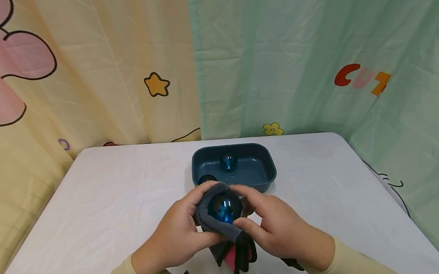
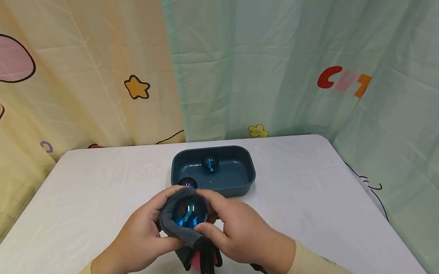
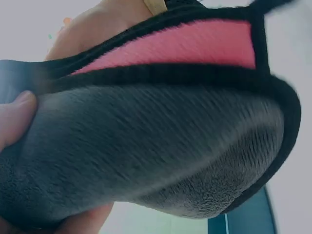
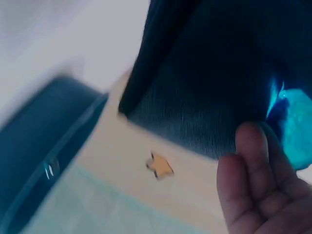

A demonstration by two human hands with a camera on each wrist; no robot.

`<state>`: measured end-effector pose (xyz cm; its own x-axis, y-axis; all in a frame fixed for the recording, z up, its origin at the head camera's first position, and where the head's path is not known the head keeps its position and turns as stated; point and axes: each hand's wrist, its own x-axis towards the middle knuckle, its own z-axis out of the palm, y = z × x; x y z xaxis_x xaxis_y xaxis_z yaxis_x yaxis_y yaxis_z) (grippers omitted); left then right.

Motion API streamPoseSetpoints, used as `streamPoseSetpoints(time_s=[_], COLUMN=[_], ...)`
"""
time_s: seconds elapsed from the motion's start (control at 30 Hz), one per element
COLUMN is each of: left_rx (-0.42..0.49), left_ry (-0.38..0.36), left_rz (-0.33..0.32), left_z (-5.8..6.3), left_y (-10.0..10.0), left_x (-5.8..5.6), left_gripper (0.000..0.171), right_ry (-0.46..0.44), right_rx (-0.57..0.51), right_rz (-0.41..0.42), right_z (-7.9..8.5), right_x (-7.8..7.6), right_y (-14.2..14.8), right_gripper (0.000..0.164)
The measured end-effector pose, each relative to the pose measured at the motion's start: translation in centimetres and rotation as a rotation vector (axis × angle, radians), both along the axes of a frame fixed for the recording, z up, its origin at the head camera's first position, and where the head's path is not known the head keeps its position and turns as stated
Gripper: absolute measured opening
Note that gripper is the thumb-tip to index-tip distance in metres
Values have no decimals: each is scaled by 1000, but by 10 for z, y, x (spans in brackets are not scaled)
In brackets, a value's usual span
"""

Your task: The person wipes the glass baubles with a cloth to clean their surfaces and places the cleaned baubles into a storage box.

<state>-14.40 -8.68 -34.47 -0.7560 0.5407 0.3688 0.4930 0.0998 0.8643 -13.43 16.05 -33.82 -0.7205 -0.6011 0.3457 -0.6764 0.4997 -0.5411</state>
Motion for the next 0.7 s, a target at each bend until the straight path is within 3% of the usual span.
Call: streamPoseSetpoints(time_s=[0.13,0.2,0.27,0.33,0.47,0.53,0.6,0.7], left_rx=[39,32,18,-4,-48,-58,-48,-10], left_ry=[-13,-17,-19,-20,-18,-9,-10,-34], left_rz=[-11,-14,-21,-28,-30,-22,-15,2], left_z=[3,4,4,4,3,2,2,1], left_y=[-2,-2,-2,-2,-1,-1,-1,-2], left_x=[0,0,0,0,0,0,0,-1], left_gripper=[74,75,75,75,76,76,76,76], right_ry=[305,433,495,435,83,-47,-51,92], right_rx=[119,148,163,158,65,-7,-25,35], right_rz=[27,20,0,-11,0,-4,-12,-8], right_z=[1,0,0,1,2,1,0,-1], right_x=[1,0,0,0,0,-1,-1,-1], right_y=[2,3,2,3,3,2,1,1], right_gripper=[80,83,79,72,50,40,41,57])
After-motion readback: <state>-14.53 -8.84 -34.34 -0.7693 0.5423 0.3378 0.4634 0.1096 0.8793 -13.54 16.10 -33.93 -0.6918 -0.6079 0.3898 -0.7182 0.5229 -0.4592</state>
